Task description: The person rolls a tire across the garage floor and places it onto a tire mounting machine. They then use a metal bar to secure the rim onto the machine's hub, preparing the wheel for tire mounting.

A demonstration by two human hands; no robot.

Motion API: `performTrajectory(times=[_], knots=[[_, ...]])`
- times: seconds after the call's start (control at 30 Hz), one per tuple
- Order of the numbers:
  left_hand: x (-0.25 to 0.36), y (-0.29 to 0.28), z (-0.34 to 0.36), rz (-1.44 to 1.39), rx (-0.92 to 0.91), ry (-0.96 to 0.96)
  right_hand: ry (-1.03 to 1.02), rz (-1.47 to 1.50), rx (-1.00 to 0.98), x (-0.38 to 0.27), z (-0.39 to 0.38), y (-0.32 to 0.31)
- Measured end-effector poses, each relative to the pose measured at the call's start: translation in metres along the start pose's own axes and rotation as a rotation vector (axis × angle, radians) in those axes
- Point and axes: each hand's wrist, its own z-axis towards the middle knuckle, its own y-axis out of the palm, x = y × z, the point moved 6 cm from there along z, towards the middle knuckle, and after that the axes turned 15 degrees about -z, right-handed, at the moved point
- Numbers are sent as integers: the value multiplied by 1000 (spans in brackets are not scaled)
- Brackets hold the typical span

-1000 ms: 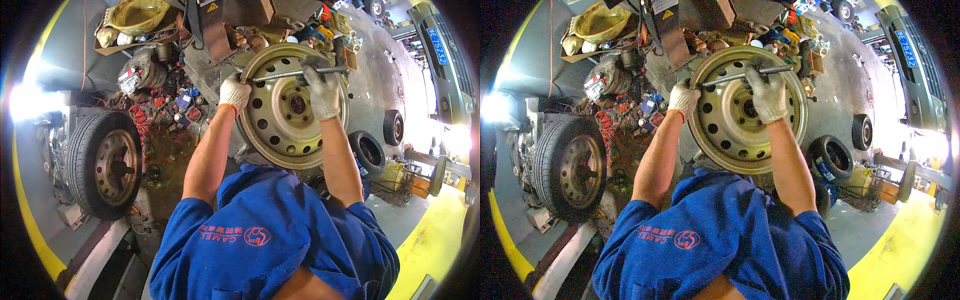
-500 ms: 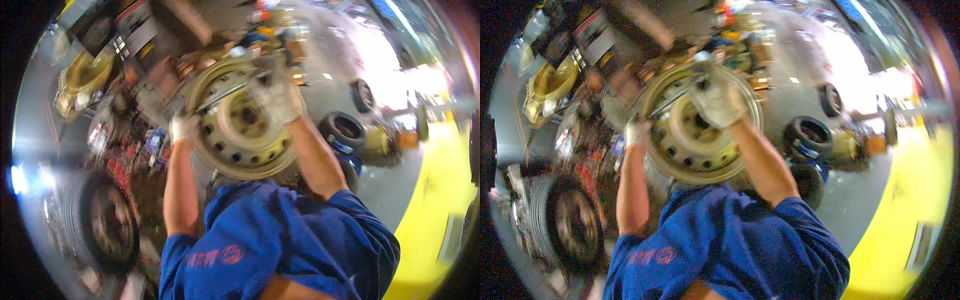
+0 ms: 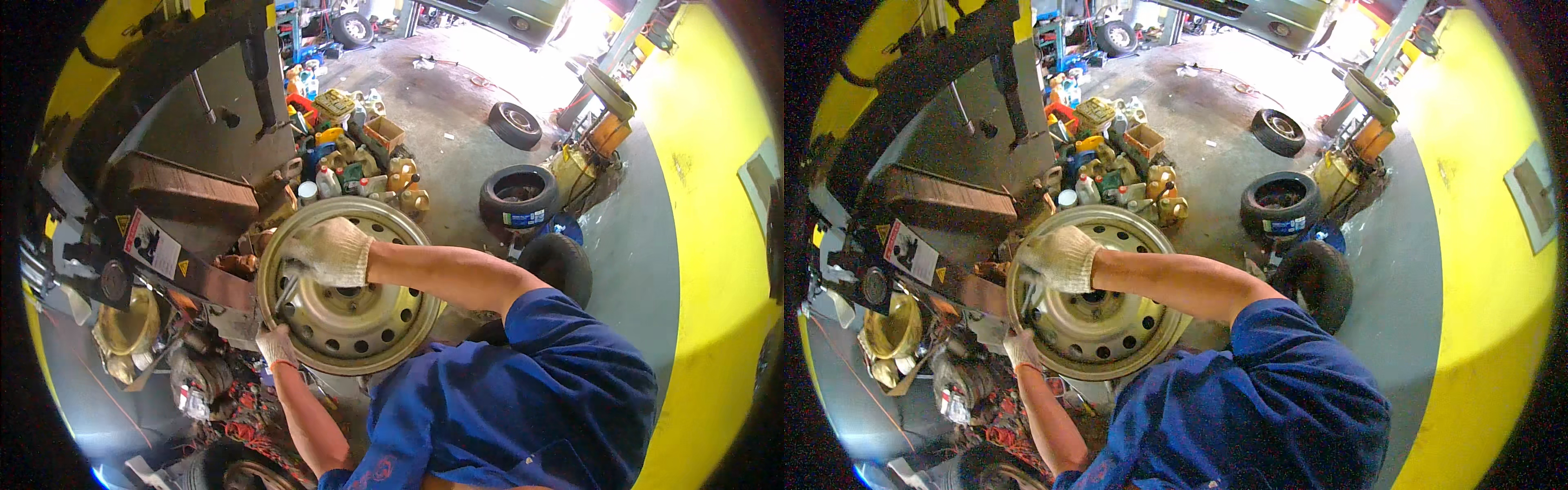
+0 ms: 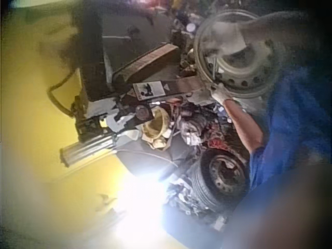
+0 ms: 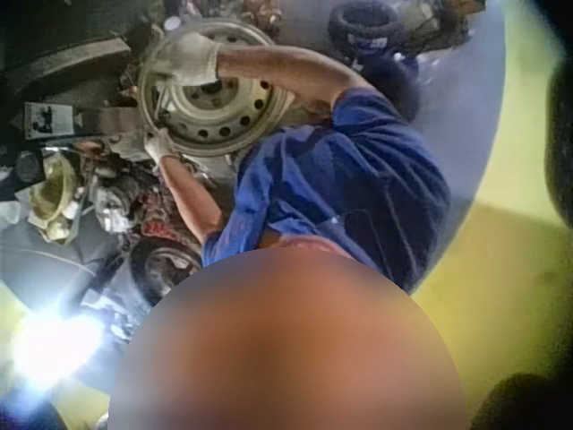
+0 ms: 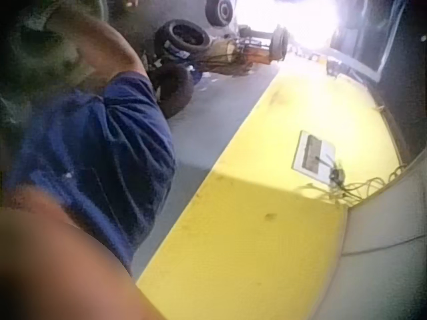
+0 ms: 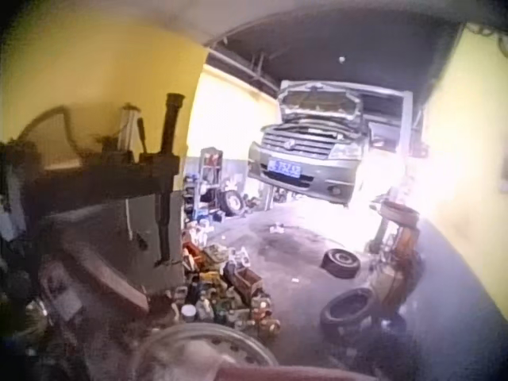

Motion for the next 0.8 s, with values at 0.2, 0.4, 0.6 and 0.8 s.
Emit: performTrajectory(times=[0.2, 0.4, 0.6, 0.8], knots=[[19, 20, -27, -158, -60, -74, -164, -7, -96, 3, 5, 11], [19, 13, -12, -109, -98, 41, -128, 67, -97, -3, 23, 6], [28, 12, -12, 198, -65, -163, -118, 15, -64, -3, 27, 1], [27, 19, -9, 214, -110, -193, 36, -9, -227, -5, 27, -7]])
